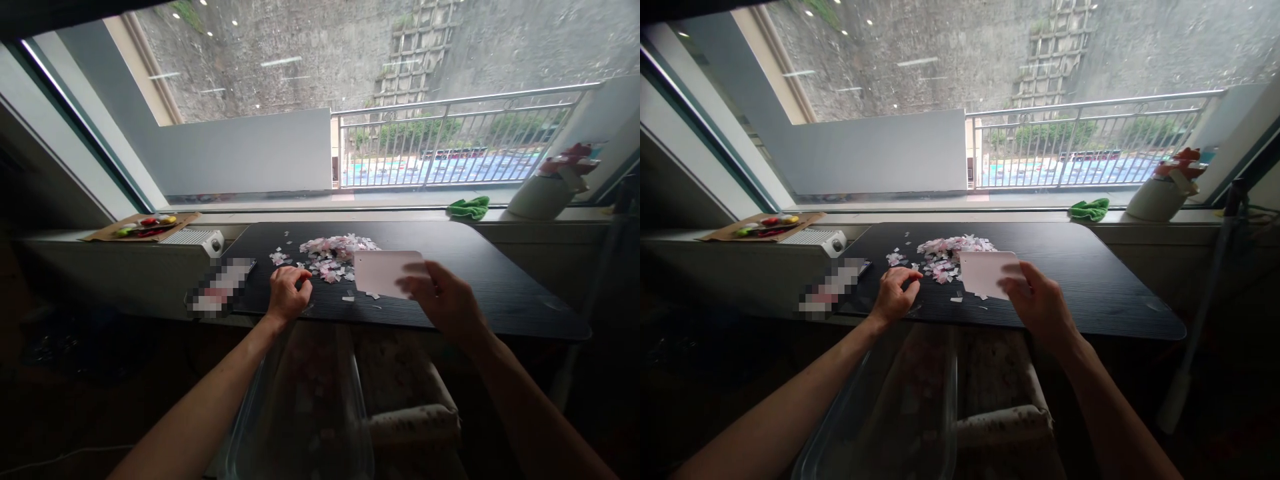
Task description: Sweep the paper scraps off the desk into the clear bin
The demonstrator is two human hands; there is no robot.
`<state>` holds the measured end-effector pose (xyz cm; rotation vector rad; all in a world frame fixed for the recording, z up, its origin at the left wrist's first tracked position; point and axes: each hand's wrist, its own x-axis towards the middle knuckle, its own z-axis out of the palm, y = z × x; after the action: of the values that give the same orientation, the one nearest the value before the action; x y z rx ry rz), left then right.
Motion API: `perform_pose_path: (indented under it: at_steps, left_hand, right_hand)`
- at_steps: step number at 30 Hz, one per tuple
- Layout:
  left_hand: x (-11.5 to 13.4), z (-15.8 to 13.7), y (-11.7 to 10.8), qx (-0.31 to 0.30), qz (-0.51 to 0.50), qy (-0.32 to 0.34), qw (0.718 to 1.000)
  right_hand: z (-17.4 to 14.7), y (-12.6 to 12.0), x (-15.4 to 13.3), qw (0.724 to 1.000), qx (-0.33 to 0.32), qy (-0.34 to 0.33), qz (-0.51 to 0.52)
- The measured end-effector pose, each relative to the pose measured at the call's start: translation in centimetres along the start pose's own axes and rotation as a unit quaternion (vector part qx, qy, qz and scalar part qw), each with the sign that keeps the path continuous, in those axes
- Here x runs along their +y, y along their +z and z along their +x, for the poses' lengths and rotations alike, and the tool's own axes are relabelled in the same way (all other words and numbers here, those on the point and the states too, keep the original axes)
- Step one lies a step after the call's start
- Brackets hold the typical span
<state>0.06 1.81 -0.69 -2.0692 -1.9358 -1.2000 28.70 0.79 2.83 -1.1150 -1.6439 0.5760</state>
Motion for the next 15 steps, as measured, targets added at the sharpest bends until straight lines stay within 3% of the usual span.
perform_pose_path:
  at_steps: [3, 9, 12, 15]
  left_hand:
    - [0.1, 0.0, 0.1, -0.001, -0.002, 0.001, 1.000]
    - [0.2, -0.1, 0.1, 0.002, -0.007, -0.003, 1.000]
    - [0.2, -0.1, 0.1, 0.000, -0.007, -0.002, 1.000]
    - [0.2, -0.1, 0.1, -0.001, -0.008, -0.003, 1.000]
  right_hand:
    - [-0.2, -0.5, -0.2, 0.999, 0.002, 0.006, -0.032]
    - [-0.5, 0.0, -1.1, 0.997, -0.064, -0.009, -0.047]
    - [-0.5, -0.7, -1.7, 0.991, -0.013, -0.021, -0.134]
    - [-0.7, -0.8, -2.0, 0.987, 0.022, -0.040, -0.156]
